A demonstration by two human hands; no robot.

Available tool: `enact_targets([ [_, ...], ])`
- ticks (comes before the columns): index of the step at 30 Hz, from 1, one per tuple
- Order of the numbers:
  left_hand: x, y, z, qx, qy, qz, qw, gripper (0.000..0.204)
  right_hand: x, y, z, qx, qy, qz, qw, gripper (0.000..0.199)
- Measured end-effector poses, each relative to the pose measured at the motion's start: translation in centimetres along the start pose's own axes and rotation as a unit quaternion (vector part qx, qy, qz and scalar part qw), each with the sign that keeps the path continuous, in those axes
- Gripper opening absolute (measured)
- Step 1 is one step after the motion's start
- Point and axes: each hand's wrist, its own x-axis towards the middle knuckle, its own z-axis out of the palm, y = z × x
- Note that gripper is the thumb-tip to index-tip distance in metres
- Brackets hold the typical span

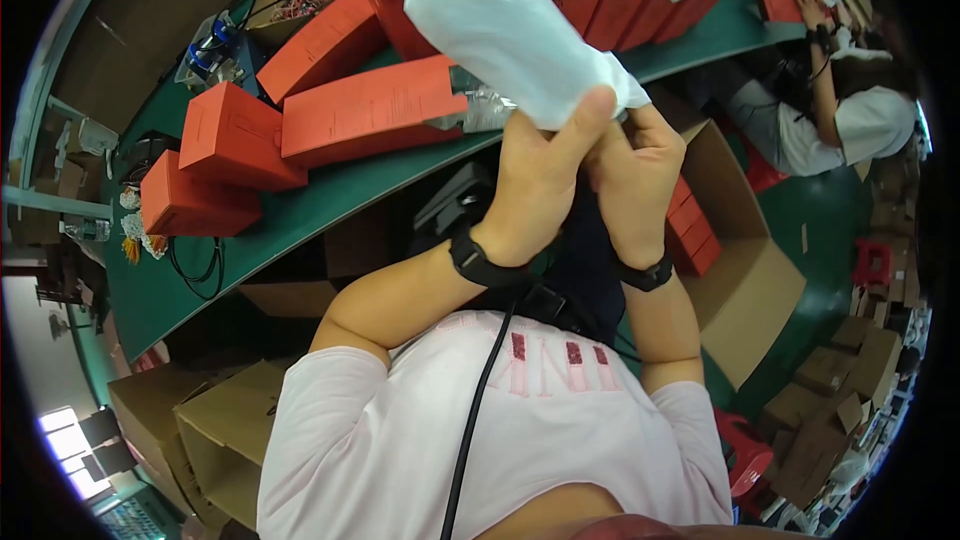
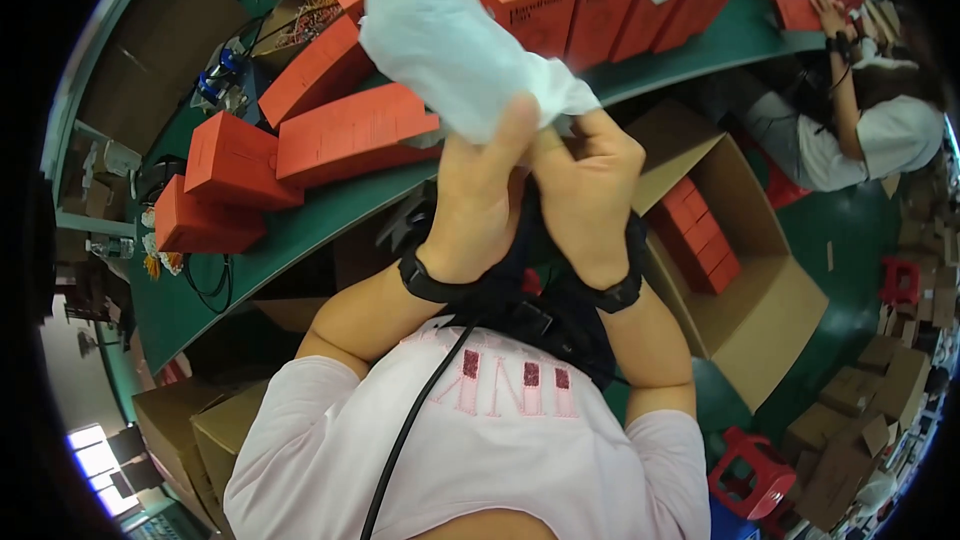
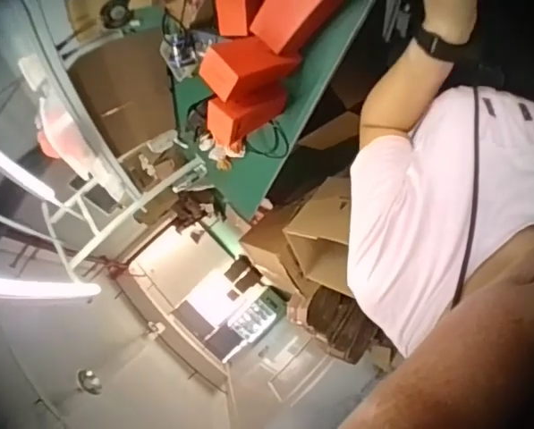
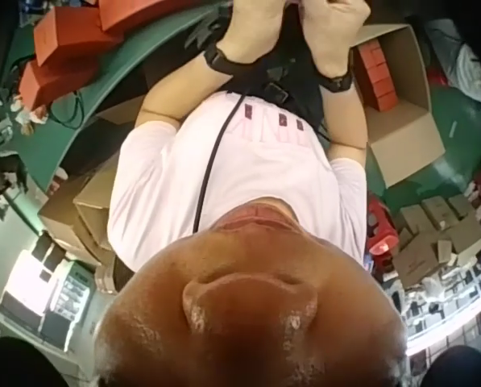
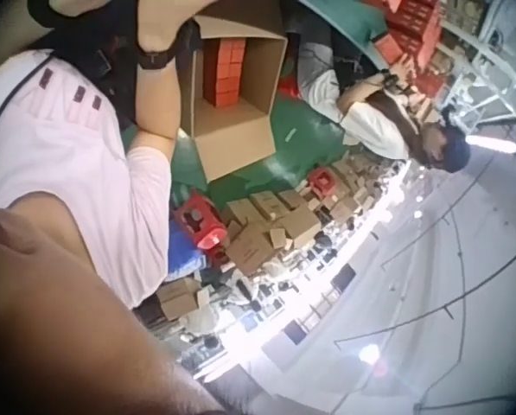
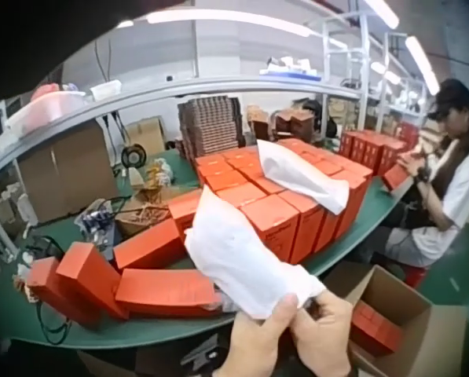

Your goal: The person packages electronic products into red cardboard boxes by hand, placing each product into a box along with protective wrap and an instruction manual, then sealing the box and placing it into a larger cardboard shipping box.

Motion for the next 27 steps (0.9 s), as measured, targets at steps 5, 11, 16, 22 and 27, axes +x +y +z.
enact_targets([
  [5, 1.8, 1.2, -3.4, -0.168, -0.024, -0.157, 0.973, 0.035, -0.2, -0.8, -0.5, 0.106, 0.004, 0.101, 0.989, 0.026],
  [11, 1.3, -0.1, -1.6, -0.246, 0.042, -0.151, 0.956, 0.029, -0.5, 0.7, -4.8, -0.094, 0.039, -0.146, 0.984, 0.042],
  [16, 1.1, 0.5, -1.7, -0.161, 0.036, -0.08, 0.983, 0.032, -1.2, -2.6, -4.6, -0.445, -0.09, -0.322, 0.831, 0.072],
  [22, -0.5, 1.0, -2.7, -0.024, -0.083, -0.099, 0.991, 0.022, -1.6, -2.3, -5.5, 0.021, -0.208, 0.243, 0.947, 0.058],
  [27, -1.0, -1.5, -2.1, 0.031, -0.219, -0.096, 0.971, 0.03, -3.8, 1.2, -9.5, 0.281, -0.107, 0.434, 0.85, 0.054],
])
